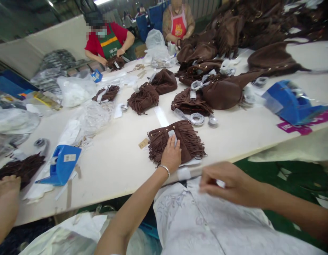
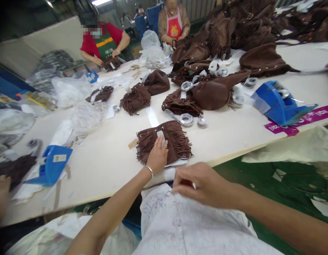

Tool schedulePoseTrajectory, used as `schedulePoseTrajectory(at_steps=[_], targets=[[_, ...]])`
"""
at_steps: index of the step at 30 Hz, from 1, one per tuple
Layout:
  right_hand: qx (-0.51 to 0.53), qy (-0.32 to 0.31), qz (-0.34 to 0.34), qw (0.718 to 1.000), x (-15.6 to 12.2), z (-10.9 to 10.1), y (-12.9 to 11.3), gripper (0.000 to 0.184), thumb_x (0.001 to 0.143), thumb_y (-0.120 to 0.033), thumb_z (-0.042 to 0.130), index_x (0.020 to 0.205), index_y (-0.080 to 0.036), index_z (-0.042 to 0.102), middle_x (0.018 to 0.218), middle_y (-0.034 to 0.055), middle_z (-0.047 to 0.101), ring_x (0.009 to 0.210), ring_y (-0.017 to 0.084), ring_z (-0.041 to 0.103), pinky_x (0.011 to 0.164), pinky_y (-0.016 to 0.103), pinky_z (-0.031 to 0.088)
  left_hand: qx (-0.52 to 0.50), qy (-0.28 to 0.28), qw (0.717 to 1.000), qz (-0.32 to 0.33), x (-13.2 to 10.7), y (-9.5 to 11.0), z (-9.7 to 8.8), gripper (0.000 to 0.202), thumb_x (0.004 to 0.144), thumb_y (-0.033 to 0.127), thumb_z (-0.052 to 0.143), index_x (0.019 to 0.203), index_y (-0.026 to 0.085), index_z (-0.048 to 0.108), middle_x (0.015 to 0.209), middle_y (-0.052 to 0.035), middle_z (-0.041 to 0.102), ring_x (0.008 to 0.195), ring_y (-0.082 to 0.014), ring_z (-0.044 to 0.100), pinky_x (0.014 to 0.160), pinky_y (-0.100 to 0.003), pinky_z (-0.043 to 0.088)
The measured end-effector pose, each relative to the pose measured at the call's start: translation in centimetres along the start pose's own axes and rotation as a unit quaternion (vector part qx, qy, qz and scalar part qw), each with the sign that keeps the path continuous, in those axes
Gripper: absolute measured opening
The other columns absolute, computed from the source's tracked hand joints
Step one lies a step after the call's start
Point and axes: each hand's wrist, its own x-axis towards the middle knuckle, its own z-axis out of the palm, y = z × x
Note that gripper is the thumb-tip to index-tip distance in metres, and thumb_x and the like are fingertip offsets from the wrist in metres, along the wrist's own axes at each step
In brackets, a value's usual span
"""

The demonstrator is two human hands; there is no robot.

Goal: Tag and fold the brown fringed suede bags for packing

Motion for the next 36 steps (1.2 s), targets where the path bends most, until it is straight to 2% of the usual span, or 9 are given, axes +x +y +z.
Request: schedulePoseTrajectory(at_steps=[3, 6, 9, 13, 19, 23, 26, 30, 36], targets=[[-0.170, -0.050, -0.099, 0.979, 1.6, 4.4, 3.9, 0.017, 0.097, -0.018, 0.047, 0.097, -0.016, 0.064, 0.097, 0.0091, 0.068, 0.085, 0.019, 0.060, 0.078, 0.032, 0.047, 0.012, -0.002, 1.000, -0.002, 0.1, 0.0, 0.1, 0.047, 0.097, 0.023, 0.036, 0.139, 0.004, 0.042, 0.157, -0.0220, 0.024, 0.148, -0.0305, 0.017, 0.118, -0.048, 0.030], [-0.268, -0.078, -0.224, 0.934, 1.7, 8.3, 6.6, 0.034, 0.095, -0.010, 0.045, 0.126, -0.018, 0.056, 0.129, 0.0123, 0.059, 0.113, 0.024, 0.056, 0.092, 0.040, 0.044, 0.019, 0.000, 1.000, 0.000, 0.1, 0.0, 0.2, 0.047, 0.097, 0.024, 0.037, 0.138, 0.004, 0.042, 0.157, -0.0217, 0.024, 0.148, -0.0305, 0.016, 0.118, -0.048, 0.029], [-0.297, -0.059, -0.245, 0.921, 1.5, 10.0, 7.6, 0.030, 0.096, -0.013, 0.045, 0.121, -0.018, 0.059, 0.126, 0.0105, 0.062, 0.111, 0.023, 0.057, 0.090, 0.038, 0.044, 0.020, 0.003, 1.000, 0.000, 0.1, 0.0, 0.2, 0.047, 0.097, 0.025, 0.037, 0.138, 0.004, 0.043, 0.157, -0.0220, 0.025, 0.148, -0.0313, 0.016, 0.118, -0.047, 0.029], [-0.285, -0.042, -0.228, 0.930, 1.4, 9.4, 7.8, 0.021, 0.098, -0.016, 0.045, 0.107, -0.016, 0.064, 0.114, 0.0086, 0.067, 0.102, 0.021, 0.060, 0.089, 0.036, 0.044, 0.026, -0.002, 1.000, -0.003, 0.1, 0.0, 0.0, 0.047, 0.097, 0.026, 0.037, 0.138, 0.004, 0.043, 0.157, -0.0215, 0.024, 0.148, -0.0306, 0.019, 0.118, -0.047, 0.028], [-0.319, -0.056, -0.252, 0.912, 0.6, 9.2, 8.3, 0.033, 0.096, -0.013, 0.046, 0.127, -0.015, 0.056, 0.140, 0.0115, 0.053, 0.123, 0.026, 0.050, 0.096, 0.040, 0.041, 0.032, -0.008, 0.999, -0.003, 0.1, 0.1, -0.1, 0.047, 0.097, 0.027, 0.037, 0.138, 0.003, 0.043, 0.156, -0.0224, 0.027, 0.147, -0.0312, 0.021, 0.118, -0.044, 0.028], [-0.321, -0.024, -0.276, 0.906, 0.8, 10.0, 8.6, 0.020, 0.096, -0.017, 0.048, 0.109, -0.016, 0.063, 0.131, 0.0110, 0.060, 0.115, 0.025, 0.055, 0.092, 0.039, 0.041, 0.035, -0.012, 0.999, -0.005, 0.1, 0.2, -0.1, 0.047, 0.097, 0.027, 0.036, 0.138, 0.004, 0.044, 0.156, -0.0212, 0.027, 0.147, -0.0313, 0.021, 0.119, -0.045, 0.027], [-0.270, -0.018, -0.253, 0.929, 1.4, 9.9, 8.4, 0.017, 0.097, -0.017, 0.046, 0.100, -0.017, 0.063, 0.120, 0.0100, 0.065, 0.104, 0.022, 0.058, 0.088, 0.037, 0.042, 0.038, -0.016, 0.999, -0.008, 0.1, 0.2, -0.3, 0.047, 0.097, 0.027, 0.036, 0.137, 0.005, 0.044, 0.156, -0.0212, 0.028, 0.146, -0.0313, 0.022, 0.118, -0.045, 0.028], [-0.118, -0.014, -0.151, 0.981, 1.8, 8.7, 7.7, 0.019, 0.098, -0.017, 0.043, 0.104, -0.016, 0.061, 0.110, 0.0092, 0.067, 0.099, 0.019, 0.058, 0.086, 0.033, 0.043, 0.039, -0.018, 0.999, -0.011, 0.2, 0.2, -0.5, 0.047, 0.096, 0.027, 0.037, 0.137, 0.006, 0.045, 0.156, -0.0212, 0.027, 0.146, -0.0312, 0.022, 0.117, -0.046, 0.029], [-0.074, -0.045, -0.115, 0.990, 1.7, 7.4, 6.9, 0.016, 0.098, -0.023, 0.047, 0.090, -0.017, 0.059, 0.100, 0.0085, 0.065, 0.093, 0.018, 0.056, 0.083, 0.032, 0.042, 0.034, -0.018, 0.999, -0.007, 0.1, 0.2, -0.6, 0.047, 0.096, 0.027, 0.038, 0.137, 0.006, 0.045, 0.156, -0.0207, 0.027, 0.146, -0.0311, 0.022, 0.116, -0.047, 0.030]])
